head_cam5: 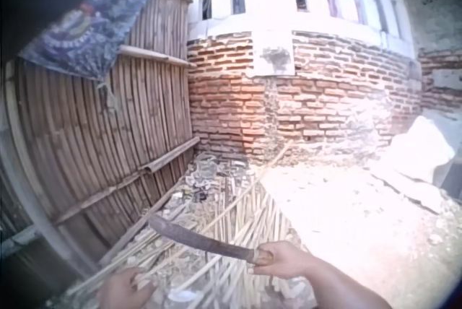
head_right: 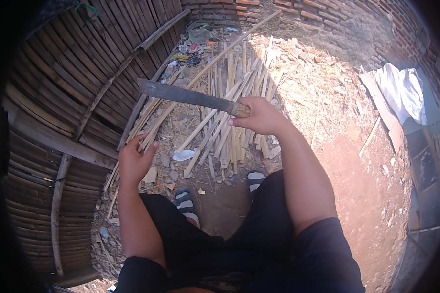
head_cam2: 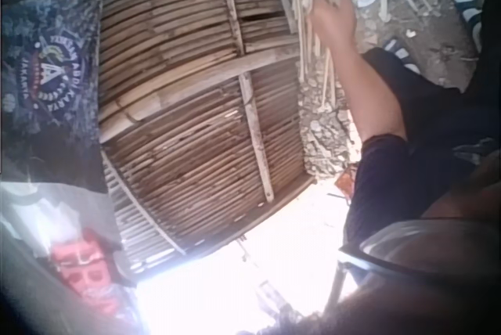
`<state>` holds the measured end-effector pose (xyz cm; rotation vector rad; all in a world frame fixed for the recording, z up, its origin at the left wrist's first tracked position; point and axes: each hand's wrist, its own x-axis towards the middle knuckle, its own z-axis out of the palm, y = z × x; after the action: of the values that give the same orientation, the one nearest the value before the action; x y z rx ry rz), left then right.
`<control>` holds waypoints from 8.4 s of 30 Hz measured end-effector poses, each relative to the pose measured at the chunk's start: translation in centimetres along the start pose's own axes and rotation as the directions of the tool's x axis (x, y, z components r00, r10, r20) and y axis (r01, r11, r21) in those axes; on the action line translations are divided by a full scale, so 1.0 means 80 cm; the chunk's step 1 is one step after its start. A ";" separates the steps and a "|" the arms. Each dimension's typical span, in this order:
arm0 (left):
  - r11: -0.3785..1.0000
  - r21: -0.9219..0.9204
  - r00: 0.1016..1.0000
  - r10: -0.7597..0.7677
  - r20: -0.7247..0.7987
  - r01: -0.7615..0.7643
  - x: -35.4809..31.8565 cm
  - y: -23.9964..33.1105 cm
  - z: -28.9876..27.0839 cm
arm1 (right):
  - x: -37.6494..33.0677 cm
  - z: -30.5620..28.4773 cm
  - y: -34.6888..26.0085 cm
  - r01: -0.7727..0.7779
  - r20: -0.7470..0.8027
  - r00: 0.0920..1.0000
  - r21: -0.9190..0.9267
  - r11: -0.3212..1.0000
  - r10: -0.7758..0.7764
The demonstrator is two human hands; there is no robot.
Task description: The person whittles and shapes a thin strip of bamboo using a large machete, repeatedly shaving off small layers to refine its thickness.
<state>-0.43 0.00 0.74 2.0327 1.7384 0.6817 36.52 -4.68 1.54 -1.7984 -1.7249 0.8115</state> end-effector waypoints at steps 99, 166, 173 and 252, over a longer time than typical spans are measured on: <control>0.997 0.023 0.955 0.080 -0.286 -0.076 0.003 -0.024 0.010 | 0.008 0.012 -0.004 0.126 -0.188 0.962 -0.347 0.929 -0.201; 1.000 -0.007 0.968 0.022 -0.249 -0.025 0.005 -0.019 0.010 | -0.004 0.000 -0.020 0.075 -0.067 0.992 -0.371 0.926 -0.108; 0.999 0.006 0.956 0.037 -0.292 -0.037 0.008 -0.023 0.011 | 0.007 -0.014 0.036 -0.074 -0.387 0.922 -0.193 0.978 -0.006; 0.997 -0.042 0.971 0.047 -0.233 -0.058 0.008 -0.022 0.010 | 0.010 -0.016 0.022 -0.163 -0.385 0.920 -0.206 0.965 0.073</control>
<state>-1.32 0.91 -0.81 2.0406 1.7775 1.0041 38.66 -3.94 1.13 -2.0717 -1.5181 0.2833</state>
